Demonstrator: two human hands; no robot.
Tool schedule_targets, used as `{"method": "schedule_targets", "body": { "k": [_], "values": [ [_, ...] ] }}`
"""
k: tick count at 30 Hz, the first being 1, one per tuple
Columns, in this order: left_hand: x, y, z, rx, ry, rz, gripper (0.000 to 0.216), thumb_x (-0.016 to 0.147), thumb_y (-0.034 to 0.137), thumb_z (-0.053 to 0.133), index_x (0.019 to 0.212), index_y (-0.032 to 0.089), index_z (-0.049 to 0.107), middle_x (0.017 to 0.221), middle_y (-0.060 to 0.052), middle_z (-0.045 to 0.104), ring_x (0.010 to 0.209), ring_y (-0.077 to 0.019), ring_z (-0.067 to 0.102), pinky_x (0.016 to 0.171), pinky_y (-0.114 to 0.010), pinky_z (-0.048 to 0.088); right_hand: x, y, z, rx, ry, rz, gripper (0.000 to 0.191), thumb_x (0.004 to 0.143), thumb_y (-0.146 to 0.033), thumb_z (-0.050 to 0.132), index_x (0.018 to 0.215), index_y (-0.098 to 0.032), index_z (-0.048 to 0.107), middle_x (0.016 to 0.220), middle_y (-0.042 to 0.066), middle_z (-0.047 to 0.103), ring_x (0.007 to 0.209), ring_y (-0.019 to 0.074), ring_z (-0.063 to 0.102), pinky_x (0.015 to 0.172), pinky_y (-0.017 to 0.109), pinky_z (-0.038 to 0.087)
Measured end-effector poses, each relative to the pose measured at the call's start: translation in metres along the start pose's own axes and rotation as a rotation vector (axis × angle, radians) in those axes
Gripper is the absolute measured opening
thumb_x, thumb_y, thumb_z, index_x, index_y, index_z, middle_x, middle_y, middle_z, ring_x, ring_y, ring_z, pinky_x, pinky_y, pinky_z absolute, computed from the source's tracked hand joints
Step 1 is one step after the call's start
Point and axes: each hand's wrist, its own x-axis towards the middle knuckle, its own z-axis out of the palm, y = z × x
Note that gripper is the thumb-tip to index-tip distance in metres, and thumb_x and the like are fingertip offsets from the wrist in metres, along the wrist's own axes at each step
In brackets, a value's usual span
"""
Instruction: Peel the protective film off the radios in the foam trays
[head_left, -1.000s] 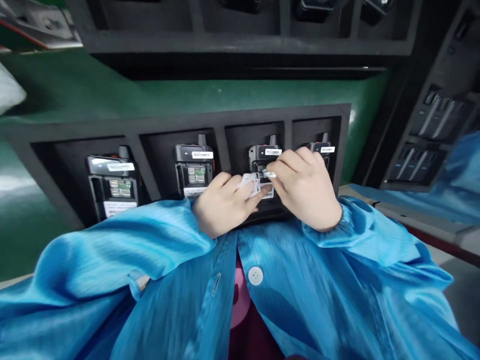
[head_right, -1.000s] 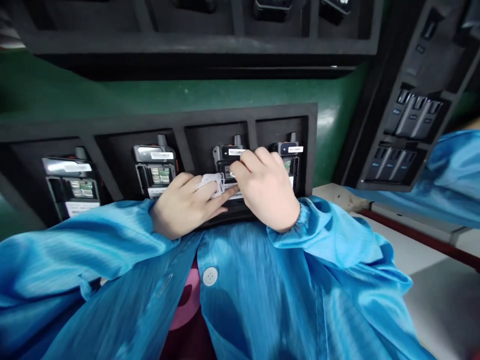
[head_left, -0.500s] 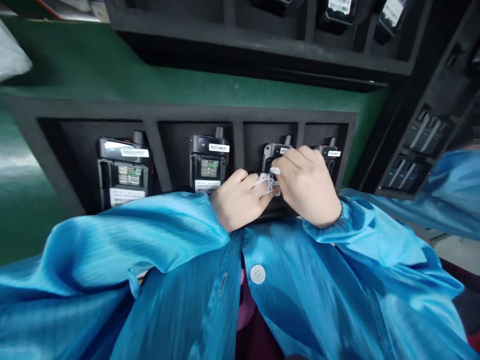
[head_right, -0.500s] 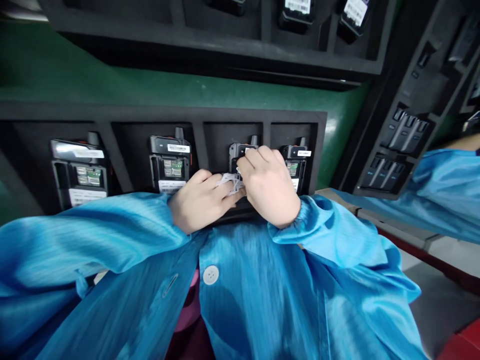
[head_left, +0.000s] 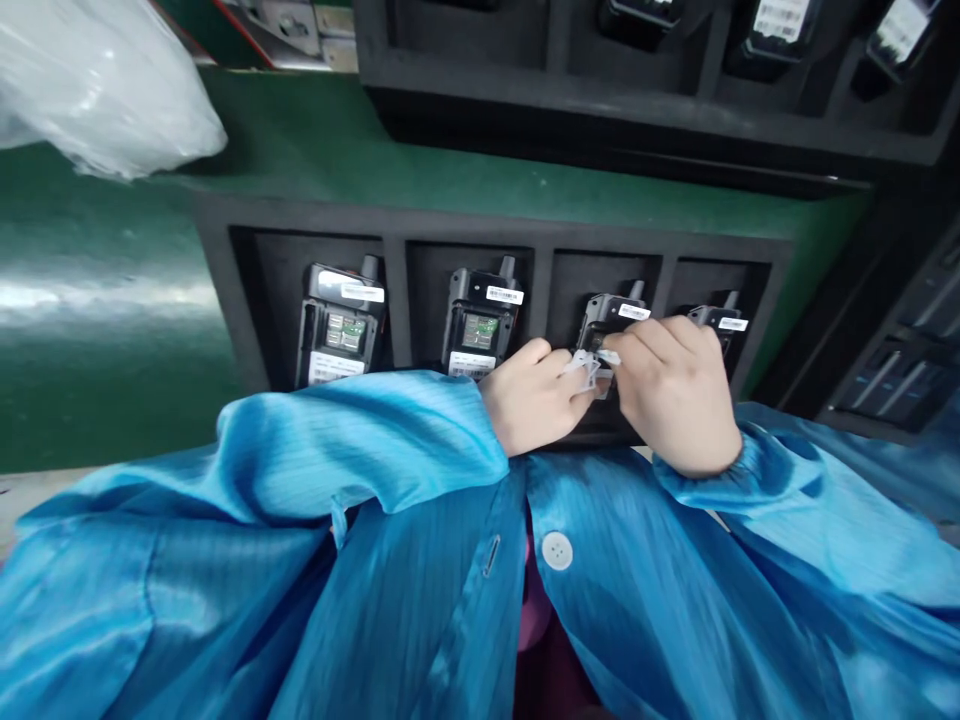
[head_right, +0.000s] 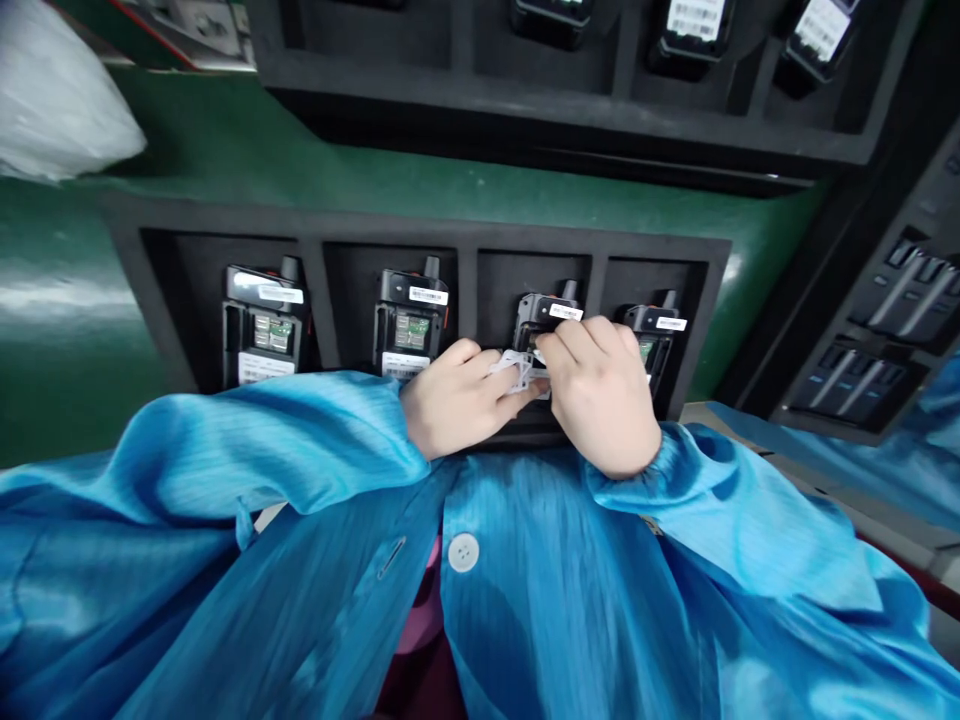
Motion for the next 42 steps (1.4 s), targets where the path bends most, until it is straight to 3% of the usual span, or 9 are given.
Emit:
{"method": "schedule_targets", "body": {
  "k": [7, 15, 21, 27, 30, 37, 42],
  "values": [
    [0.002, -0.001, -0.004, 0.04, -0.015, 0.005, 0.028, 0.1, 0.023, 0.045, 0.093, 0.017, 0.071, 0.083, -0.004, 0.068, 0.079, -0.0175, 0.056, 0.067, -0.037, 0.025, -0.005, -0.002, 0.005, 0.032, -0.029, 0.055, 0.015, 0.093, -0.017, 0.049, 0.096, -0.018, 0.064, 0.085, 0.004, 0.061, 0.082, 0.0213, 0.044, 0.073, 0.036, 0.031],
    [0.0, -0.003, -0.005, 0.041, -0.02, 0.025, 0.023, 0.098, 0.023, 0.049, 0.104, 0.019, 0.071, 0.082, -0.004, 0.067, 0.077, -0.0183, 0.057, 0.066, -0.037, 0.029, -0.013, 0.005, 0.001, 0.159, -0.01, 0.105, 0.018, 0.094, -0.016, 0.047, 0.099, -0.018, 0.064, 0.089, 0.005, 0.064, 0.084, 0.0208, 0.048, 0.074, 0.037, 0.035],
    [-0.001, -0.005, -0.007, 0.01, -0.03, 0.066, 0.028, 0.095, 0.019, 0.055, 0.121, 0.021, 0.066, 0.08, -0.004, 0.066, 0.077, -0.0183, 0.058, 0.066, -0.035, 0.031, -0.035, 0.022, -0.014, 0.453, 0.241, 0.341, 0.006, 0.09, -0.017, 0.058, 0.094, -0.022, 0.06, 0.089, 0.003, 0.066, 0.086, 0.0184, 0.059, 0.08, 0.036, 0.043],
    [0.0, -0.009, -0.011, 0.094, -0.077, 0.121, 0.032, 0.093, 0.026, 0.059, 0.125, 0.024, 0.065, 0.078, -0.002, 0.064, 0.078, -0.0184, 0.059, 0.066, -0.034, 0.033, -0.049, 0.026, -0.004, 0.679, 0.315, 0.543, 0.008, 0.086, -0.019, 0.063, 0.091, -0.022, 0.057, 0.088, 0.003, 0.063, 0.085, 0.0187, 0.059, 0.078, 0.036, 0.046],
    [0.001, -0.011, -0.013, 0.105, -0.081, 0.143, 0.037, 0.093, 0.033, 0.06, 0.129, 0.022, 0.062, 0.079, -0.003, 0.064, 0.079, -0.0186, 0.059, 0.067, -0.034, 0.032, -0.049, 0.026, 0.001, 0.786, 0.429, 0.632, 0.011, 0.085, -0.02, 0.063, 0.088, -0.023, 0.053, 0.088, 0.002, 0.06, 0.086, 0.0187, 0.059, 0.08, 0.037, 0.046],
    [0.004, -0.012, -0.018, 0.132, -0.089, 0.174, 0.041, 0.09, 0.035, 0.065, 0.127, 0.019, 0.063, 0.071, -0.001, 0.061, 0.077, -0.0183, 0.059, 0.066, -0.033, 0.032, -0.043, 0.028, 0.018, 0.973, 0.616, 0.667, 0.016, 0.087, -0.018, 0.058, 0.09, -0.026, 0.044, 0.092, 0.004, 0.059, 0.087, 0.019, 0.06, 0.079, 0.039, 0.05],
    [0.007, -0.011, -0.02, 0.151, -0.123, 0.17, 0.045, 0.088, 0.038, 0.068, 0.127, 0.018, 0.063, 0.065, 0.001, 0.057, 0.068, -0.0163, 0.057, 0.062, -0.032, 0.03, -0.041, 0.034, 0.035, 1.015, 0.747, 0.608, 0.02, 0.083, -0.018, 0.062, 0.095, -0.026, 0.048, 0.09, 0.001, 0.061, 0.084, 0.0182, 0.061, 0.071, 0.036, 0.05]
  ]
}}
